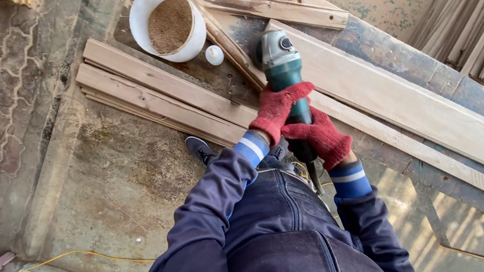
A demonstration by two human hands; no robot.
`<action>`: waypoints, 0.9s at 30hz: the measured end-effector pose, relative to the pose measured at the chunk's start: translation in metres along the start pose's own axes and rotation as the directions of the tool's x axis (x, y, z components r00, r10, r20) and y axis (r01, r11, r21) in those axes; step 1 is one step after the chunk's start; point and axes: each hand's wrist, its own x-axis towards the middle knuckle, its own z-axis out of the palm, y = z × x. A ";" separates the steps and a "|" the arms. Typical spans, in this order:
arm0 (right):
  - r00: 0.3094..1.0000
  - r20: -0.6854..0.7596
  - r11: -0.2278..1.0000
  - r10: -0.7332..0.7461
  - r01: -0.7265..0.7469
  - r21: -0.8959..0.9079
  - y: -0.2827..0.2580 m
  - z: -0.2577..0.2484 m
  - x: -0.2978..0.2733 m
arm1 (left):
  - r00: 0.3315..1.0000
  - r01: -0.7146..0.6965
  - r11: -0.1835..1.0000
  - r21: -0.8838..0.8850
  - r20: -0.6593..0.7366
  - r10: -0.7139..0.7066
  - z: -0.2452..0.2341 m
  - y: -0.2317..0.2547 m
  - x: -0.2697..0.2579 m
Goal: Sanding a long wooden plank using an angle grinder with a sanding disc.
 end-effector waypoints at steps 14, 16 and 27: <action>0.941 -0.330 0.970 0.073 0.010 0.244 0.042 -0.055 -0.066 | 0.962 0.081 0.926 0.370 0.212 -0.169 0.101 -0.057 -0.033; 0.935 -0.347 0.959 0.072 0.031 0.283 0.041 -0.054 -0.071 | 0.949 0.068 0.926 0.371 0.262 -0.175 0.105 -0.064 -0.030; 0.995 -0.091 0.999 0.029 -0.024 0.046 -0.007 -0.023 -0.002 | 0.994 -0.077 0.993 0.087 0.085 0.070 0.041 -0.008 0.017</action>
